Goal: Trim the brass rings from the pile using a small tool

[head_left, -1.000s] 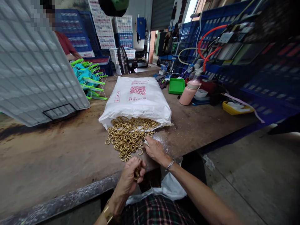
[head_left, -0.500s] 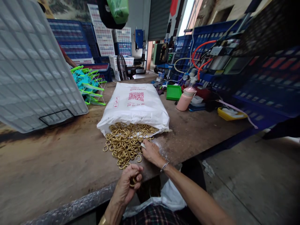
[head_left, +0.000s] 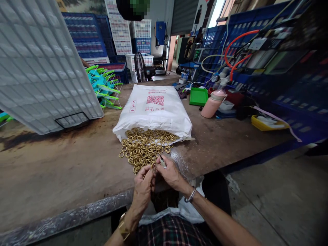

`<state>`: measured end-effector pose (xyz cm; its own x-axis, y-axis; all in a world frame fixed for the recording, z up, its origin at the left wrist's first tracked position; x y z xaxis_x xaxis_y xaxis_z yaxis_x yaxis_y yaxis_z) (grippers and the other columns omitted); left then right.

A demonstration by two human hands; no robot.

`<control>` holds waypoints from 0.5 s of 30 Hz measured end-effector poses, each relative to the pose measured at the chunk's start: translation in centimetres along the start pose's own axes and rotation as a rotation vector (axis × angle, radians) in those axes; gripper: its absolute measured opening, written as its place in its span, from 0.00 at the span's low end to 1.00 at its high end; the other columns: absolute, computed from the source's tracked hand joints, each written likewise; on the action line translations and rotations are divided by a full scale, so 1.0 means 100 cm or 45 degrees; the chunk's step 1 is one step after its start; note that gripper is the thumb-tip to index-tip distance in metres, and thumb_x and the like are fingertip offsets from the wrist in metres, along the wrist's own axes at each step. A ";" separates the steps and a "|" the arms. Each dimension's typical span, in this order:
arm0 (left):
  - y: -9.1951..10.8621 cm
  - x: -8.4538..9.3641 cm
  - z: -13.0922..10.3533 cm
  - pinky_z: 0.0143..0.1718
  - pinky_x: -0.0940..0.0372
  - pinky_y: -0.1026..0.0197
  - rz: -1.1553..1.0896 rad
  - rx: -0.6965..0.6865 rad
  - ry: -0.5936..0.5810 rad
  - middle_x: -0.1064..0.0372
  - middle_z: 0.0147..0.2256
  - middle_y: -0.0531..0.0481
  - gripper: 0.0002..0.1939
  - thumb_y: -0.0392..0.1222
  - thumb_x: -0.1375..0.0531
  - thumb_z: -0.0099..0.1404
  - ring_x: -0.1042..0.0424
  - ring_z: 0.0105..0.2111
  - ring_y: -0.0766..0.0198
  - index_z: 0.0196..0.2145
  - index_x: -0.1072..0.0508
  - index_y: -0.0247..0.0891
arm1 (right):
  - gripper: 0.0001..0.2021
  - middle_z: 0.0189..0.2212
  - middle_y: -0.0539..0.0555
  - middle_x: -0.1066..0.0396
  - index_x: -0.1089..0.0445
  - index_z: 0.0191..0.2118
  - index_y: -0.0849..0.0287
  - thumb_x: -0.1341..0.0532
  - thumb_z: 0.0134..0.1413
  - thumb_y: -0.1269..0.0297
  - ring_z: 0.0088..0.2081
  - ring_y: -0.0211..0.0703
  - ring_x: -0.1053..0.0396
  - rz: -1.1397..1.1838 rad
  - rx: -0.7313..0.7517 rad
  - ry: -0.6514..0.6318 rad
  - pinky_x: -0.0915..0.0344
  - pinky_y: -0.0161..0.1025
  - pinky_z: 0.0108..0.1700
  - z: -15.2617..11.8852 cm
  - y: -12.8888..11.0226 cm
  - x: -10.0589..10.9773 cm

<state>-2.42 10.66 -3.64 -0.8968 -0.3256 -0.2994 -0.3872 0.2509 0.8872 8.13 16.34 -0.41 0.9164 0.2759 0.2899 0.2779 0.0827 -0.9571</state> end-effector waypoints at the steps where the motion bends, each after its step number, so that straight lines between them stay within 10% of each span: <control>1: 0.000 0.003 0.001 0.13 0.53 0.72 0.012 -0.025 0.021 0.39 0.19 0.58 0.21 0.56 0.36 0.50 0.46 0.14 0.75 0.33 0.30 0.36 | 0.04 0.22 0.44 0.39 0.41 0.29 0.56 0.46 0.49 0.63 0.26 0.35 0.40 0.013 -0.004 -0.015 0.41 0.31 0.30 0.000 0.001 -0.001; 10: 0.035 0.005 -0.007 0.27 0.40 0.66 0.436 -0.478 0.104 0.33 0.22 0.53 0.05 0.42 0.37 0.52 0.36 0.25 0.65 0.23 0.25 0.38 | 0.08 0.21 0.44 0.41 0.38 0.27 0.57 0.48 0.53 0.60 0.25 0.34 0.43 -0.198 0.015 -0.113 0.46 0.31 0.27 -0.001 -0.013 0.000; 15: 0.013 -0.001 -0.005 0.15 0.50 0.70 0.224 -0.047 -0.044 0.38 0.19 0.57 0.13 0.51 0.38 0.52 0.43 0.16 0.72 0.28 0.29 0.37 | 0.10 0.19 0.44 0.43 0.41 0.23 0.58 0.48 0.52 0.61 0.23 0.33 0.46 -0.224 -0.026 -0.095 0.48 0.31 0.26 -0.001 -0.006 -0.005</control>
<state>-2.77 10.57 -2.31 -0.9571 -0.2481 -0.1495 -0.2161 0.2677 0.9390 7.58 16.11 0.00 0.8295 0.3289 0.4514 0.4386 0.1170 -0.8910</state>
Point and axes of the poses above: each hand's wrist, its own z-axis towards the middle knuckle, its own x-axis out of the back of the hand, y = z × x, the point moved 7 cm from there along z, towards the middle knuckle
